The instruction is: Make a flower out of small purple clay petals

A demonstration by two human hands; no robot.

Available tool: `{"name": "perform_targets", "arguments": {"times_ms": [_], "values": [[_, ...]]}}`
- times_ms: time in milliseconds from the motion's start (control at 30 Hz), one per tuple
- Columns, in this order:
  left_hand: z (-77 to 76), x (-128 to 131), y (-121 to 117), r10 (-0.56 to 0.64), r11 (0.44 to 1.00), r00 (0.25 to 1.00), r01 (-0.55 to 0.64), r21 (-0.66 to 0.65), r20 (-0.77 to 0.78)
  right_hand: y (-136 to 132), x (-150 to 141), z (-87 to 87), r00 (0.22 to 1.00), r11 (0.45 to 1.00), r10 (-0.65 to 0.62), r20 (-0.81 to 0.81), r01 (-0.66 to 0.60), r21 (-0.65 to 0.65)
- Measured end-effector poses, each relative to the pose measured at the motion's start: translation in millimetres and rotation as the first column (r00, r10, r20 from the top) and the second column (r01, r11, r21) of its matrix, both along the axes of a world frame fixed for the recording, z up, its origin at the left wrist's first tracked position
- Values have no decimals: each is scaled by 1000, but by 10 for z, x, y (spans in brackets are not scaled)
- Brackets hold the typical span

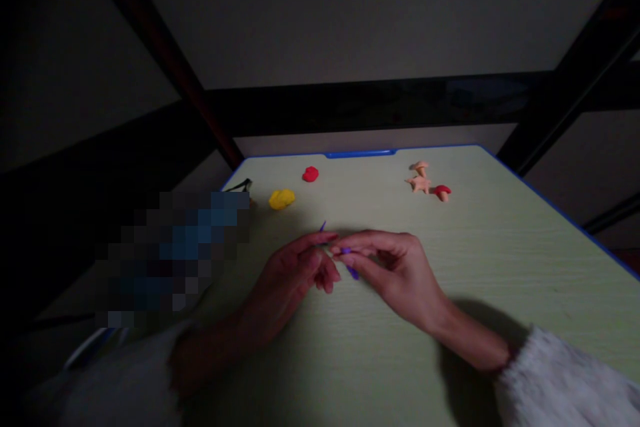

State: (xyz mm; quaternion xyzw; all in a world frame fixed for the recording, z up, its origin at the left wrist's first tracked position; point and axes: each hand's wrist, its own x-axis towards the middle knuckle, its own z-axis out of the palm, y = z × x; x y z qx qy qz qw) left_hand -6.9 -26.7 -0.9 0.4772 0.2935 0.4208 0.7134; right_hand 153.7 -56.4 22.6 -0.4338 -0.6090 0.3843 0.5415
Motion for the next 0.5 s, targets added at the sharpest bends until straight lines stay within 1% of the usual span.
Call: {"name": "perform_targets", "arguments": {"times_ms": [67,233,333,500], "values": [[-3,-3,1,-5,1000,1000,5,-9,1,-2,1,11,1000,1000,10,13,-10,1],[13,-10,-7,-7,1000,1000,7,-28,-6,1,1,-2,999,999,-40,-13,41,31],[16,-9,-9,-8,999,1000,8,-34,-5,0,-3,-24,999,999,-34,-10,35,38],[-8,-7,-7,-9,999,1000,10,-42,14,-3,-5,-17,993,994,102,-59,-104,-26]]}}
